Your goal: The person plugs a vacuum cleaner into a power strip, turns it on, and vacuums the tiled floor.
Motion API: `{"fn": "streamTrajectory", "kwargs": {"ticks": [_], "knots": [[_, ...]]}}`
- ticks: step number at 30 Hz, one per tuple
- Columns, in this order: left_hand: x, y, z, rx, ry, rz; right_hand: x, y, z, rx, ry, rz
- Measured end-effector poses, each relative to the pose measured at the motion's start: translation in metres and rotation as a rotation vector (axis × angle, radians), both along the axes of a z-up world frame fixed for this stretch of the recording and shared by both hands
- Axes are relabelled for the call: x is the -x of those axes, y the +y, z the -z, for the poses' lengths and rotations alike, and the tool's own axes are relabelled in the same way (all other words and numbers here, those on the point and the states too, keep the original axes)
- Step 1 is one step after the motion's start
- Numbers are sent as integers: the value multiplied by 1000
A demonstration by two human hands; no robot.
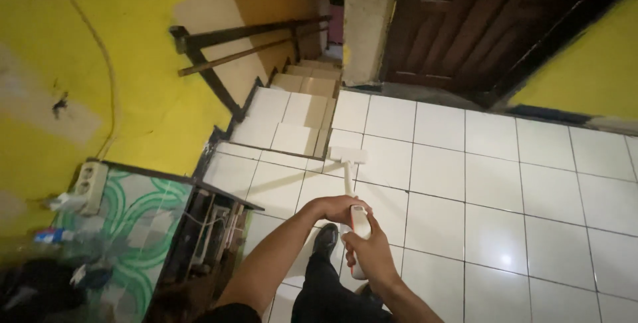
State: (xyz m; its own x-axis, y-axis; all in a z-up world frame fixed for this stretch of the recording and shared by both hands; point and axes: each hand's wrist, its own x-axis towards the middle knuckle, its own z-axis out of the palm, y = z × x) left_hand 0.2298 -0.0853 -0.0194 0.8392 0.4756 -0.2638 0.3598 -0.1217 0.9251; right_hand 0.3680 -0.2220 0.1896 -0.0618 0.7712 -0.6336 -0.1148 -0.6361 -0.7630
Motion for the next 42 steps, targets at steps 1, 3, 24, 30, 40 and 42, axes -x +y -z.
{"fn": "streamTrajectory", "kwargs": {"ticks": [1, 3, 24, 30, 40, 42], "knots": [[0, 10, 7, -95, -35, 37, 2, 9, 5, -4, -7, 3], [7, 37, 15, 109, -56, -39, 12, 32, 13, -19, -23, 12], [-10, 148, 24, 603, 67, -144, 27, 120, 14, 41, -224, 143], [-12, 81, -60, -395, 318, 249, 13, 57, -2, 53, -162, 164], [-44, -23, -76, -574, 179, 267, -18, -41, -34, 82, -353, 172], [-53, -41, -78, -580, 201, 284, -25, -55, -40, 138, -426, 163]]}}
